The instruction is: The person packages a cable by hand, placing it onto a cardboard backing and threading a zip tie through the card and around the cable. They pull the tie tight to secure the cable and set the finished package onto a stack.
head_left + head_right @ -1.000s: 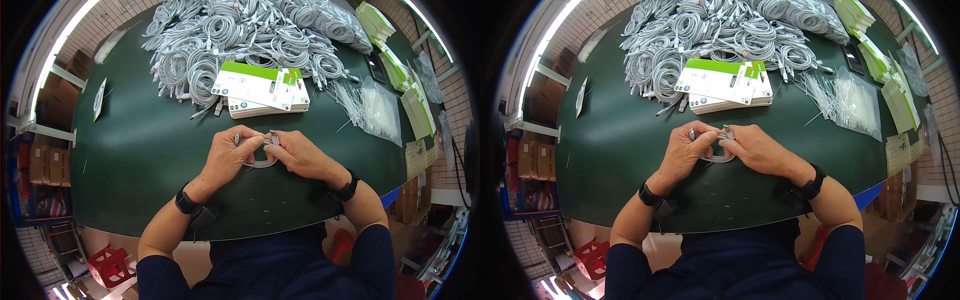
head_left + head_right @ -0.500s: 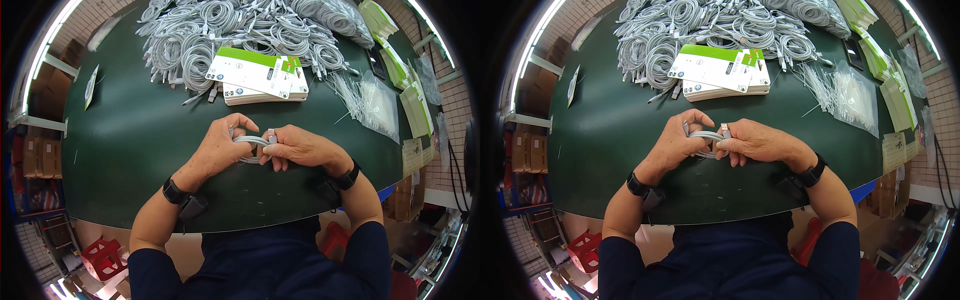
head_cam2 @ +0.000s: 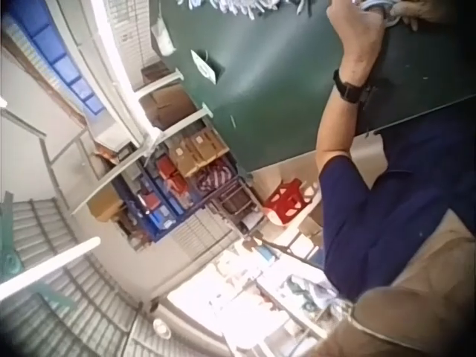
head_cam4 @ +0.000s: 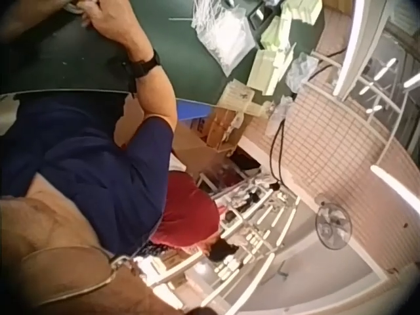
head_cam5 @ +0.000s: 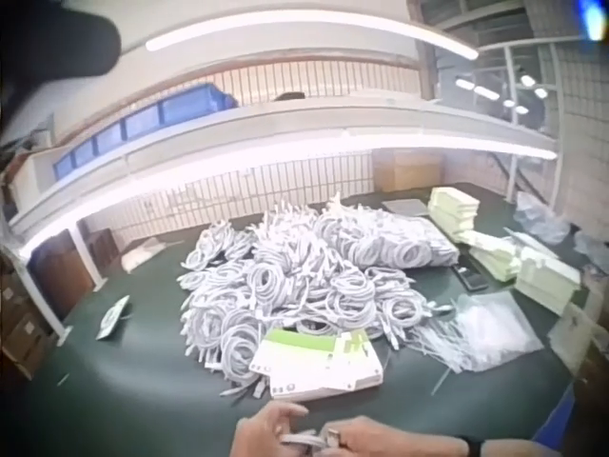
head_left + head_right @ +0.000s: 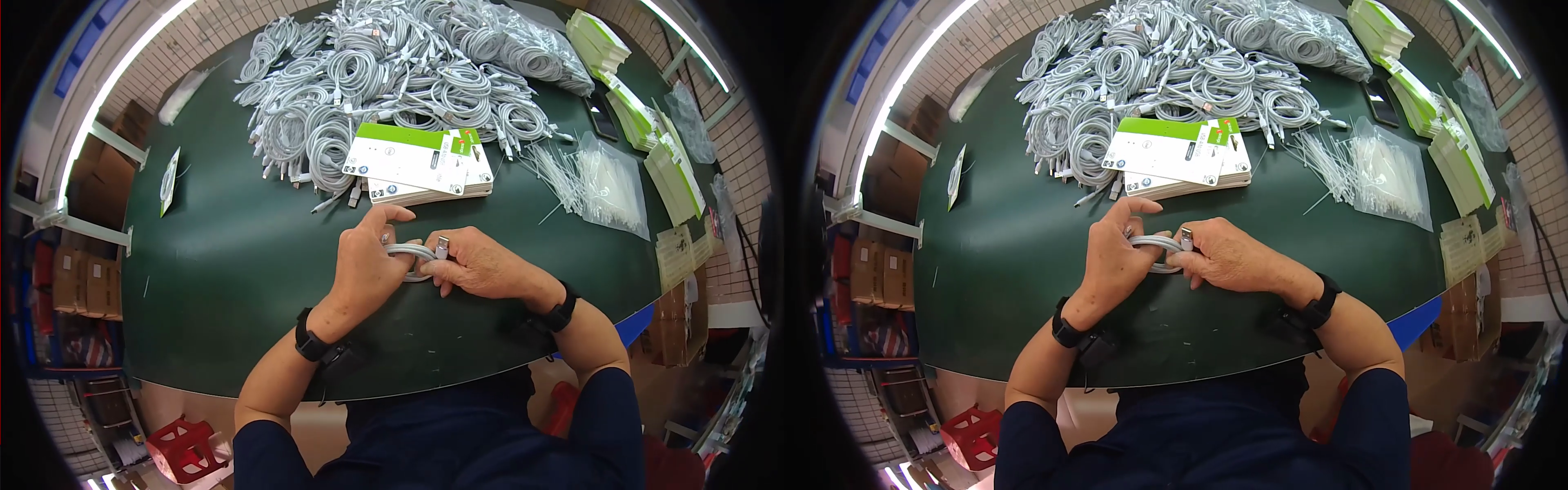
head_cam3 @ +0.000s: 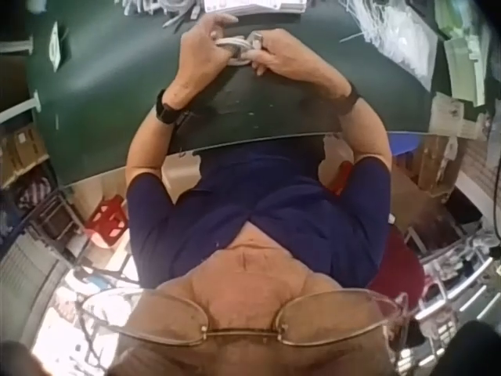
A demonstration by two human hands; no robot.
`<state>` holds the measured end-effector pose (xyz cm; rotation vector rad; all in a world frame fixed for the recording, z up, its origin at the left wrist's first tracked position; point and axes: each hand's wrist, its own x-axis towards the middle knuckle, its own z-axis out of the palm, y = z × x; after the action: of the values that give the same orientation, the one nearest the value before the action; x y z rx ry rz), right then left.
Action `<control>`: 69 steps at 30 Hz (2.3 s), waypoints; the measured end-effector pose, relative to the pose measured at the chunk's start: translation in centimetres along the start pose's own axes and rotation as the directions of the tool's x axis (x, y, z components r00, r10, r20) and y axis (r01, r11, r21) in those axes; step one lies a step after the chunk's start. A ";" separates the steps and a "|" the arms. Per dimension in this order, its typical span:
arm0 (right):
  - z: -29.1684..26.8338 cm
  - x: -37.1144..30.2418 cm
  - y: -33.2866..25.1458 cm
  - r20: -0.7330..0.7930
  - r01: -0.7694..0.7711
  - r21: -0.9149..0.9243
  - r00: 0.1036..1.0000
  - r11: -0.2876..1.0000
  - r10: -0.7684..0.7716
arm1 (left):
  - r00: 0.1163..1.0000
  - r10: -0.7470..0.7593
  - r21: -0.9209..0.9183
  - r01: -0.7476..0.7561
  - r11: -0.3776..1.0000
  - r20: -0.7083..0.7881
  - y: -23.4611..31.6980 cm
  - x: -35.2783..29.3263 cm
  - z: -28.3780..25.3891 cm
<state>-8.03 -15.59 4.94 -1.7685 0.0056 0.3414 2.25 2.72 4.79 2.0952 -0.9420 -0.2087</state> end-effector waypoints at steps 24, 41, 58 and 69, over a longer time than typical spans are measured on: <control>-3.8 -0.9 1.5 -0.106 0.134 0.676 0.991 0.725 -0.084 | 0.857 0.515 0.292 -0.500 0.815 0.029 4.6 0.3 1.4; -3.8 -2.3 -2.2 -0.369 0.393 0.439 0.899 0.808 -0.236 | 0.874 0.469 -0.263 -0.485 0.834 -0.127 4.0 1.1 -1.2; -3.3 -2.2 -2.4 -0.048 0.385 -0.579 0.864 0.719 -0.501 | 0.782 0.611 -0.289 -0.561 0.776 0.124 3.6 1.8 -2.4; -4.8 -3.1 -2.6 0.067 0.427 -0.305 0.901 0.852 -0.428 | 0.789 0.588 -0.399 -0.489 0.776 0.178 3.4 2.0 -2.4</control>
<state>-9.40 -20.16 9.01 -2.0216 -0.4600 0.0102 2.87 1.45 9.19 1.4215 -1.5424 -0.3541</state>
